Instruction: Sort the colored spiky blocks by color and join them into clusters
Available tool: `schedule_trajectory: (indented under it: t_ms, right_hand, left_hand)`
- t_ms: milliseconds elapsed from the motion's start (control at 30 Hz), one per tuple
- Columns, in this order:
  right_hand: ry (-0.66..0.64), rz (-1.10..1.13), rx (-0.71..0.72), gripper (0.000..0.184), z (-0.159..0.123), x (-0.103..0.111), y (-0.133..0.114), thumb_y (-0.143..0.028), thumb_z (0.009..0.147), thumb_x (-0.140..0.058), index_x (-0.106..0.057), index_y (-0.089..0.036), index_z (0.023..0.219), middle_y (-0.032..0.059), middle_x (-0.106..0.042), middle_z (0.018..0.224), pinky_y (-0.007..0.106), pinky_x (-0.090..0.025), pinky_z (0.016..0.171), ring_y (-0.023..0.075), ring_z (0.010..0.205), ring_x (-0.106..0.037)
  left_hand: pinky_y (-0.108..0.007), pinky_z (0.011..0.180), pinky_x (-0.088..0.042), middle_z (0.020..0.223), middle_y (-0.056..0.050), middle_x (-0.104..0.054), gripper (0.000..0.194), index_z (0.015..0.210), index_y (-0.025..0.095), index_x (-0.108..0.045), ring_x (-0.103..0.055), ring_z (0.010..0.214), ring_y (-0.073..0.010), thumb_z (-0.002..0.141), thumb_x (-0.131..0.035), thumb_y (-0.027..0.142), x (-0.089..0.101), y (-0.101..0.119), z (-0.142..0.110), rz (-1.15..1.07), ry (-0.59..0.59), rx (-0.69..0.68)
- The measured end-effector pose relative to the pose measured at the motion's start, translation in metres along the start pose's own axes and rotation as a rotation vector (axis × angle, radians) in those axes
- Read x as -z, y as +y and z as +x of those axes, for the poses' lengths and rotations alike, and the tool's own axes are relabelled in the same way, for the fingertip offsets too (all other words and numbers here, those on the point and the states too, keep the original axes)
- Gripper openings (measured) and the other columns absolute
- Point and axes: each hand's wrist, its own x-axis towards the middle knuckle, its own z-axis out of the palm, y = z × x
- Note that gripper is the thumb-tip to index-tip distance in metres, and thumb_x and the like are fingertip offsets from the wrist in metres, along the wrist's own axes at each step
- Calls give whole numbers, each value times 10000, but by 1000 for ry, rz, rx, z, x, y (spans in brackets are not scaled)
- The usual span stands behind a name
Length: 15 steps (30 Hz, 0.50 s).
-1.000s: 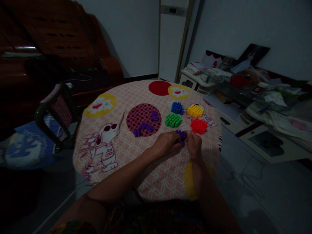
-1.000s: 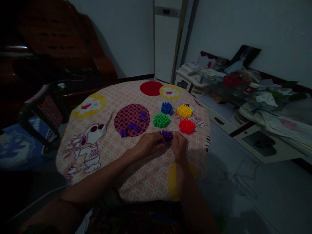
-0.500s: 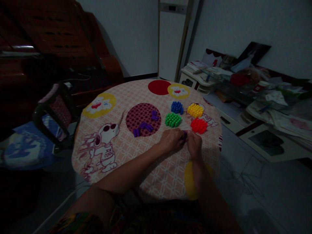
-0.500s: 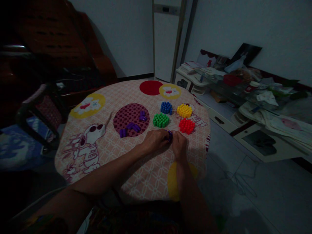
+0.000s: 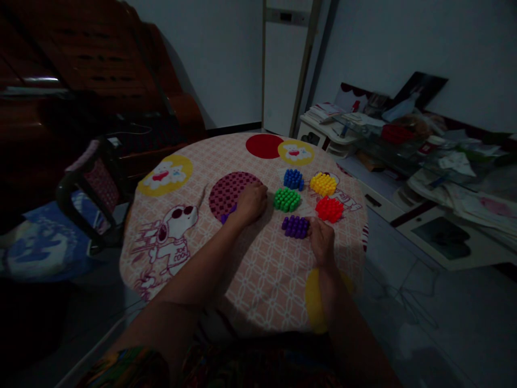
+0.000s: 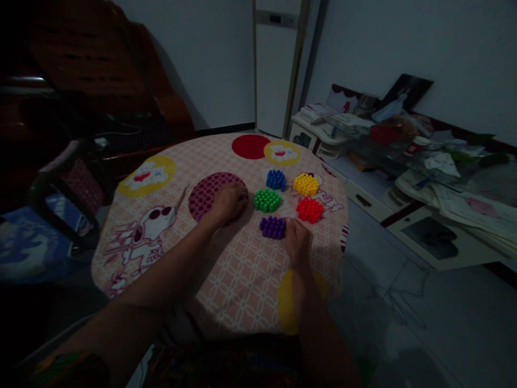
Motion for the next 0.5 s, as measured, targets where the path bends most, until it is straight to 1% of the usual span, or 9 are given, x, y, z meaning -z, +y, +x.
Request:
schedule_trajectory:
  t_ms: [100,200,267,333,433,500]
  right_hand:
    - [-5,-10,6,475,0,0,0,-515,977,-418,-691,-160,817,-7,-571,644,255,-390,574,137,600,-519]
    - [-4,-14,15,473,0,1,-2,-513,977,-418,-695,-157,833,-3,-578,651,258,-395,581,139,608,-523]
    - [-3,-12,12,478,0,1,-4,-519,975,-420,-705,-153,860,-3,-579,650,260,-399,583,141,610,-524]
    - [-4,-7,6,490,0,1,-4,-530,975,-419,-713,-150,883,-2,-582,652,262,-405,587,144,611,-527]
    - [-7,5,4,503,0,1,-4,-544,974,-415,-718,-152,890,0,-583,654,266,-415,593,149,615,-536]
    - [-6,8,10,504,-1,1,-4,-544,976,-412,-720,-154,892,2,-583,656,267,-416,594,152,620,-544]
  left_hand:
    - [-395,945,-473,1210,-190,-624,267,1096,121,-693,-570,1147,-323,852,-591,158,-10,-21,4,90,-57,16]
    - [-384,953,-465,1211,-191,-623,264,1102,110,-687,-572,1141,-314,861,-597,171,-11,-27,3,112,-60,11]
    - [-365,935,-468,1166,-172,-646,236,1071,108,-689,-597,1086,-285,866,-603,185,-7,-24,2,82,-58,6]
    - [-347,899,-475,1098,-145,-674,205,1033,115,-694,-619,1013,-255,871,-609,208,0,-18,-3,8,-34,-8]
    - [-313,819,-481,963,-93,-706,178,970,135,-707,-640,888,-212,851,-655,256,6,-4,-16,-176,-8,-53]
    - [-280,744,-475,884,-54,-713,172,936,150,-704,-644,804,-180,826,-689,281,6,5,-30,-320,-22,-75]
